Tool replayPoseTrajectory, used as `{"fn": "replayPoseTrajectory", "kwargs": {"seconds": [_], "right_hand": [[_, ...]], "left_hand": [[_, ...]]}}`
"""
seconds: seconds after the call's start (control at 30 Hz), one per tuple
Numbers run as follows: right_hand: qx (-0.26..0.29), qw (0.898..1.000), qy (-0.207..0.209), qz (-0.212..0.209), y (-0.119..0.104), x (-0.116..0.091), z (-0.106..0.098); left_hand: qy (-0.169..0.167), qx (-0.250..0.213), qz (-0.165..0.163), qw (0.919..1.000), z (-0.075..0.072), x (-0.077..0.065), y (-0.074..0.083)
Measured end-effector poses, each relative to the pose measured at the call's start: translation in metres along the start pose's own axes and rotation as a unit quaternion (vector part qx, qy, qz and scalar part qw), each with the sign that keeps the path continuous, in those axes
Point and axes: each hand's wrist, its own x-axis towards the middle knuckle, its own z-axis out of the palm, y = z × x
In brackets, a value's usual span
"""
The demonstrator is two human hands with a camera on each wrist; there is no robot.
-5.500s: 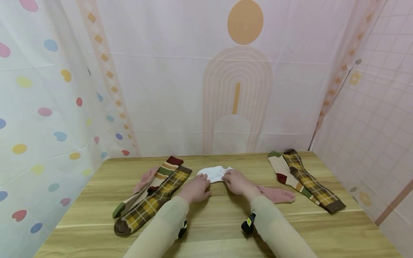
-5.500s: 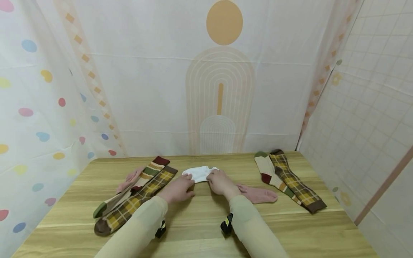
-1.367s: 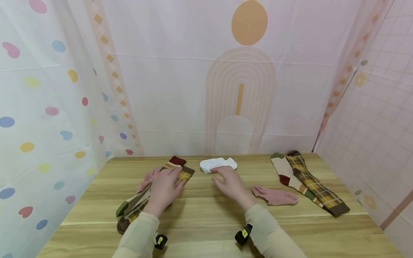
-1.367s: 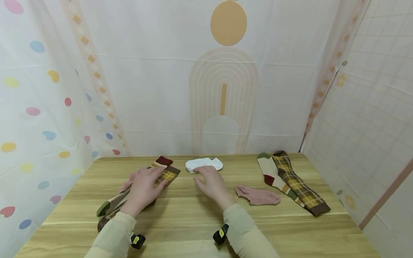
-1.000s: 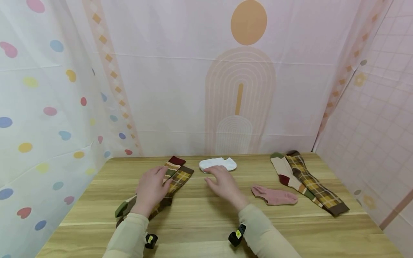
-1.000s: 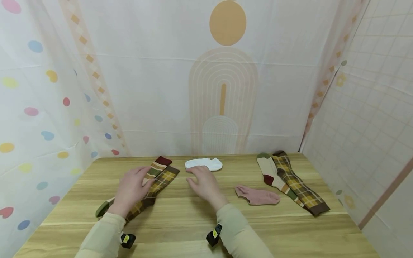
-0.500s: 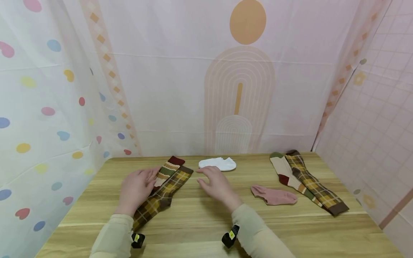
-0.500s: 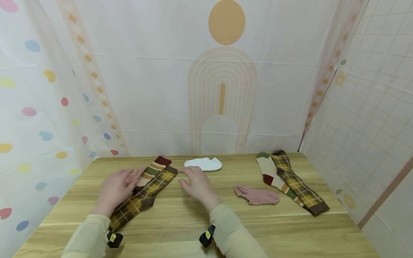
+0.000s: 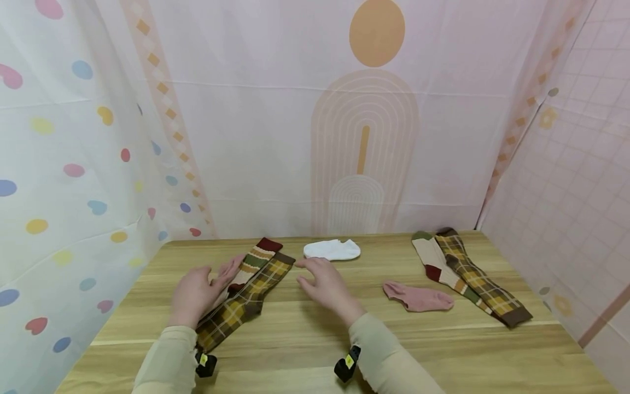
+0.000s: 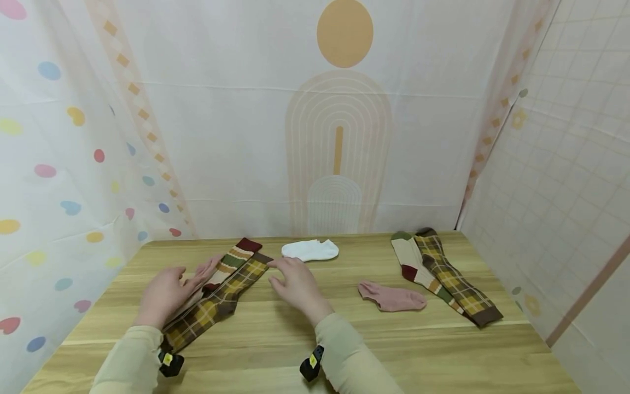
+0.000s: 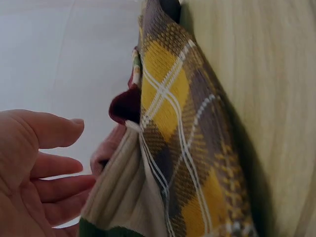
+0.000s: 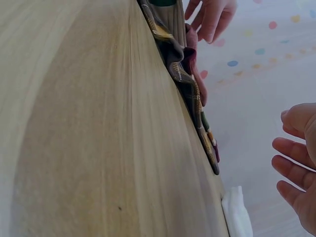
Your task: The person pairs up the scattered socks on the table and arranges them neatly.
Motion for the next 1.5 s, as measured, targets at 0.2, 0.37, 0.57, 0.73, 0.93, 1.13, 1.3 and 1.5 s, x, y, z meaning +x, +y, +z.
{"fn": "replayPoseTrajectory", "kwargs": {"seconds": [0.2, 0.37, 0.57, 0.73, 0.93, 1.13, 1.3, 1.5], "right_hand": [[0.002, 1.000, -0.003, 0.001, -0.001, 0.000, 0.002], [0.009, 1.000, -0.008, 0.003, 0.000, 0.001, 0.005], [0.021, 1.000, -0.018, 0.010, 0.000, 0.001, 0.008], [0.024, 0.999, -0.020, 0.018, -0.001, 0.001, 0.009], [0.029, 0.999, -0.014, 0.020, -0.002, 0.001, 0.008], [0.033, 0.999, -0.016, 0.026, -0.001, 0.002, 0.008], [0.036, 0.999, -0.006, 0.029, 0.001, 0.002, 0.007], [0.037, 0.999, 0.022, 0.020, 0.006, 0.003, 0.005]], "left_hand": [[-0.055, -0.013, -0.050, 0.9972, -0.001, 0.000, -0.008], [-0.068, -0.029, -0.078, 0.9942, 0.000, 0.000, -0.012], [-0.036, -0.057, -0.090, 0.9937, 0.004, 0.001, -0.013], [0.008, -0.079, -0.096, 0.9923, 0.005, 0.001, -0.010], [0.068, -0.110, -0.081, 0.9882, 0.002, -0.001, -0.004], [0.110, -0.125, -0.075, 0.9833, -0.005, -0.002, 0.003], [0.122, -0.127, -0.052, 0.9831, -0.012, -0.005, 0.017], [0.115, -0.142, -0.019, 0.9830, -0.010, -0.010, 0.035]]}}
